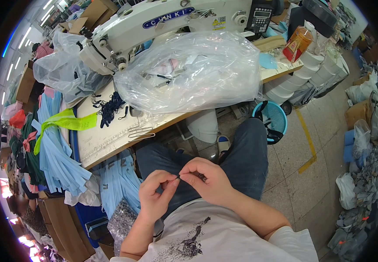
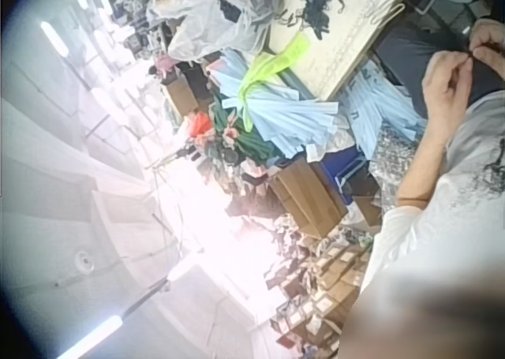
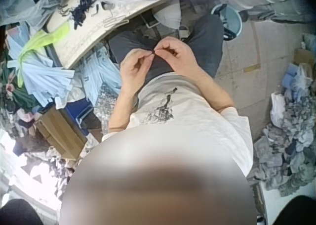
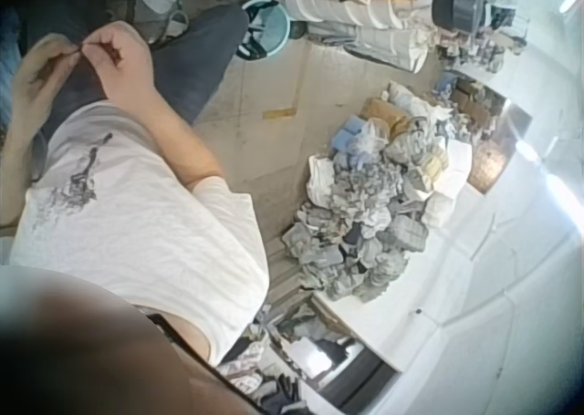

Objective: Assembling small metal buckles onto thin fabric straps at a sewing workstation.

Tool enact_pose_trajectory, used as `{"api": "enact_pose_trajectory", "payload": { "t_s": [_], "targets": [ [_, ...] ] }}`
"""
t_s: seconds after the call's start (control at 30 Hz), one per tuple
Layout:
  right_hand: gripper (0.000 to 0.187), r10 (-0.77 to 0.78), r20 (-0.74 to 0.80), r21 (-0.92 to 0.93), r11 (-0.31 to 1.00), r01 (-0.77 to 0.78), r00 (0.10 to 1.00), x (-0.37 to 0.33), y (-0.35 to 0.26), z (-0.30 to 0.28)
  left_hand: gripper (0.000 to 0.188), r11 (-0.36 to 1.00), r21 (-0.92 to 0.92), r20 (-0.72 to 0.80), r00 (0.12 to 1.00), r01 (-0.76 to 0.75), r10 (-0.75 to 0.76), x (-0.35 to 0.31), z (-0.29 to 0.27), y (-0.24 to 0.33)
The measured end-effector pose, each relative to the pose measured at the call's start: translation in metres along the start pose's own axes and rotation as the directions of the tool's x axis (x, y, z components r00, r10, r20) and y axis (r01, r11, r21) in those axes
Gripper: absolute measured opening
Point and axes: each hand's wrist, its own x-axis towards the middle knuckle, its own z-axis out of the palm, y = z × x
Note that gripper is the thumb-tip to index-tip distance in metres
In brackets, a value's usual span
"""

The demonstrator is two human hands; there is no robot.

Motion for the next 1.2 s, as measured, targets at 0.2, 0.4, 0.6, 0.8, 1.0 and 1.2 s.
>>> {"api": "enact_pose_trajectory", "payload": {
  "t_s": [0.2, 0.4, 0.6, 0.8, 1.0, 1.2],
  "targets": [
    [0.006, -0.166, -0.068, -0.154, 0.976, 0.154, 0.984, -0.002, 0.007, 0.006, 0.015, 0.998, 0.01, 0.05, 0.996, 0.068, -0.068, 0.003, 0.001, 0.002],
    [0.01, 0.044, -0.017, -0.033, 0.998, -0.045, 0.999, -0.002, 0.001, 0.001, 0.012, 0.999, -0.004, 0.003, 0.999, 0.051, -0.051, 0.002, 0.004, 0.004],
    [0.011, -0.292, -0.119, -0.296, 0.923, 0.247, 0.949, -0.003, 0.012, 0.006, 0.011, 0.996, 0.022, -0.005, 0.996, 0.09, -0.09, -0.002, 0.01, 0.005],
    [0.015, 0.384, 0.082, 0.638, 0.688, -0.344, 0.92, -0.008, 0.009, 0.004, 0.012, 0.994, 0.092, 0.024, 0.998, -0.055, 0.053, 0.002, 0.007, 0.003],
    [0.008, -0.213, -0.123, -0.172, 0.966, 0.191, 0.969, 0.0, 0.011, 0.006, 0.012, 0.999, 0.05, -0.024, 1.0, -0.014, 0.015, -0.001, 0.009, 0.001],
    [0.008, -0.265, -0.092, -0.152, 0.956, 0.25, 0.96, -0.003, 0.009, 0.006, 0.01, 0.991, -0.073, -0.028, 0.993, 0.109, -0.111, -0.007, 0.012, -0.001]
  ]
}}
